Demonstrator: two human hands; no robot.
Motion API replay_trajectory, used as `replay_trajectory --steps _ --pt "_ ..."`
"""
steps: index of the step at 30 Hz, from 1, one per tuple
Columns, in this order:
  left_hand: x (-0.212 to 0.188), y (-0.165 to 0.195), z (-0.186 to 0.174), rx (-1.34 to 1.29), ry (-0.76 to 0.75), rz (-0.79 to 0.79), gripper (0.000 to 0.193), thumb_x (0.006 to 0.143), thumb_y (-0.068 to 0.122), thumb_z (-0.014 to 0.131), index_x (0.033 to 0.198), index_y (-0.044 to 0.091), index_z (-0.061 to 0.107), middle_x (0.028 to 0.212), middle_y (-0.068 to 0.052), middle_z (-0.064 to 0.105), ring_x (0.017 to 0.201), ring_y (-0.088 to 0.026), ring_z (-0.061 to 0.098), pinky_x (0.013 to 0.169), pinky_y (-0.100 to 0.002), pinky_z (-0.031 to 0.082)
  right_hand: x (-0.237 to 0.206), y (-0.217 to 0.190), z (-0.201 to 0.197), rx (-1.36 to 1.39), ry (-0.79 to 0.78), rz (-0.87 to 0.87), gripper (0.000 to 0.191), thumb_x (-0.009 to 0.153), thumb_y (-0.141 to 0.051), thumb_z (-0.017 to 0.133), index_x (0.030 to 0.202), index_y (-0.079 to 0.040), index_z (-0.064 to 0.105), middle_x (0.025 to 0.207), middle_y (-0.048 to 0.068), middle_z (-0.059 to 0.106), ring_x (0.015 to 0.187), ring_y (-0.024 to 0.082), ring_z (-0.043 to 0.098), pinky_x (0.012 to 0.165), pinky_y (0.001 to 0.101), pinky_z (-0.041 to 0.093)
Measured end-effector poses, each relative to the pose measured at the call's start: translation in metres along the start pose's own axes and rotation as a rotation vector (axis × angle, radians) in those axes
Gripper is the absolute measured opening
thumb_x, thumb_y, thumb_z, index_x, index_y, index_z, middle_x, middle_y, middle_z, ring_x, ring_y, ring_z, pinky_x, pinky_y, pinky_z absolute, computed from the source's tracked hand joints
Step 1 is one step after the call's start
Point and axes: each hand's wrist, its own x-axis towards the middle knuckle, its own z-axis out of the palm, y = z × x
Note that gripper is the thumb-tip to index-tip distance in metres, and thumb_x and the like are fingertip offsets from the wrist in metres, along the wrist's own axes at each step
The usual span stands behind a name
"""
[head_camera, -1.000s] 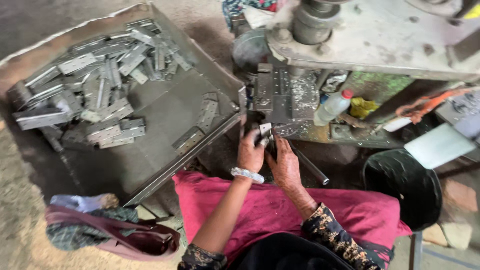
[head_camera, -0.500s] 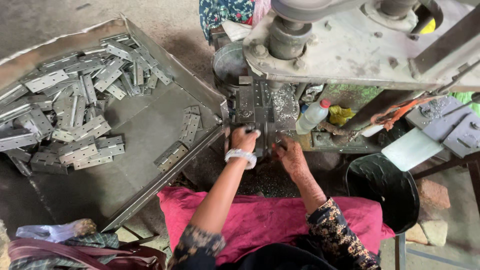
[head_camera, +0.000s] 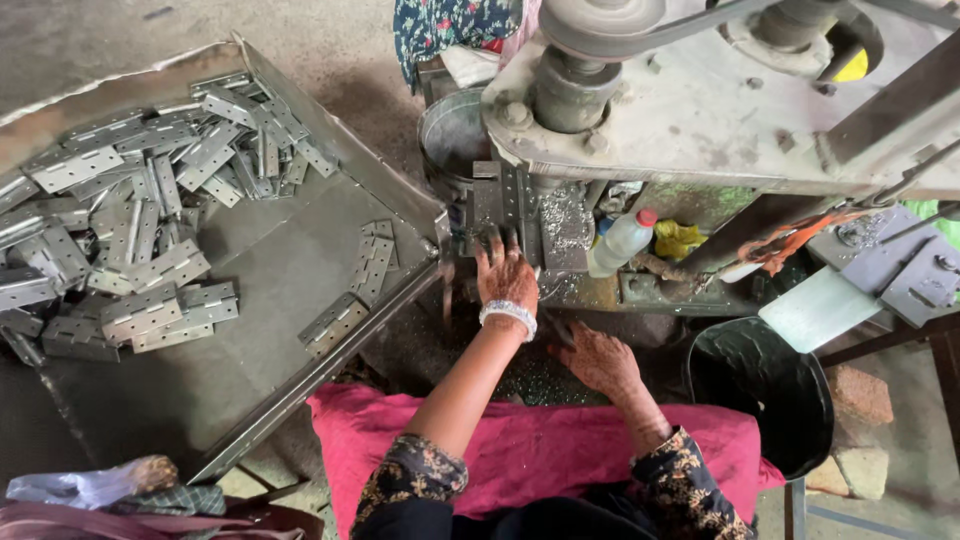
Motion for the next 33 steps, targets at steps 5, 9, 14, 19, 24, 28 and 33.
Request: replay_trajectory --steps 5,9,14,19,24,28,33 --pt "0.025 0.002 0.005 0.017 -0.079 -0.006 0.046 0.107 0.032 0.042 0.145 0.011 0.057 0.166 -0.009 0.033 0.155 -0.033 0.021 0.123 -0.061 0.006 -0.025 -0.005 0.034 0.065 -0.032 0.19 0.049 0.091 -0.054 0.064 0.115 -0.012 0.06 0.101 0.02 0.074 0.097 0.04 0.072 0.083 0.0538 0.057" --pt "0.019 -0.001 0.013 -0.08 0.035 -0.037 0.048 0.106 0.034 0.042 0.144 0.009 0.058 0.166 -0.005 0.034 0.154 -0.032 0.024 0.123 -0.06 0.006 -0.039 -0.003 0.062 0.0 0.032 0.194 0.045 0.094 -0.057 0.06 0.11 -0.015 0.062 0.095 0.017 0.076 0.091 0.038 0.074 0.078 0.0498 0.06" --pt "0.036 -0.006 0.018 -0.058 -0.05 -0.012 0.047 0.104 0.031 0.042 0.144 0.011 0.055 0.168 -0.003 0.027 0.154 -0.031 0.02 0.122 -0.063 0.002 -0.01 0.019 0.049 -0.24 0.256 -0.093 0.04 0.102 -0.049 0.061 0.106 -0.01 0.062 0.09 0.017 0.073 0.082 0.037 0.072 0.07 0.0491 0.058" --pt "0.038 -0.002 0.02 -0.125 -0.054 -0.035 0.049 0.107 0.03 0.042 0.151 0.01 0.049 0.167 -0.003 0.03 0.154 -0.032 0.022 0.124 -0.064 0.002 -0.03 0.009 0.063 -0.043 0.111 0.076 0.045 0.09 -0.051 0.064 0.11 -0.011 0.064 0.094 0.019 0.074 0.087 0.036 0.074 0.073 0.0472 0.06" --pt "0.034 -0.008 0.014 0.01 -0.125 0.027 0.048 0.101 0.021 0.045 0.148 0.014 0.051 0.168 -0.002 0.026 0.155 -0.031 0.017 0.121 -0.067 -0.001 -0.025 0.003 0.048 0.071 0.016 0.145 0.042 0.088 -0.046 0.069 0.109 -0.01 0.064 0.096 0.02 0.074 0.092 0.04 0.07 0.073 0.0522 0.055" --pt "0.048 -0.01 0.007 0.055 -0.083 0.006 0.044 0.11 0.021 0.04 0.15 0.011 0.055 0.169 -0.006 0.03 0.158 -0.032 0.02 0.125 -0.067 -0.001 -0.012 0.007 0.032 -0.173 0.021 0.098 0.045 0.096 -0.052 0.061 0.112 -0.009 0.063 0.098 0.019 0.075 0.092 0.036 0.074 0.076 0.0475 0.059" --pt "0.043 -0.003 0.012 -0.019 -0.111 -0.017 0.047 0.106 0.022 0.038 0.151 0.013 0.048 0.172 -0.005 0.016 0.157 -0.034 0.012 0.122 -0.066 -0.003 -0.031 -0.004 0.039 -0.042 0.016 0.173 0.046 0.09 -0.051 0.065 0.112 -0.01 0.063 0.095 0.019 0.076 0.094 0.037 0.073 0.079 0.0495 0.058"
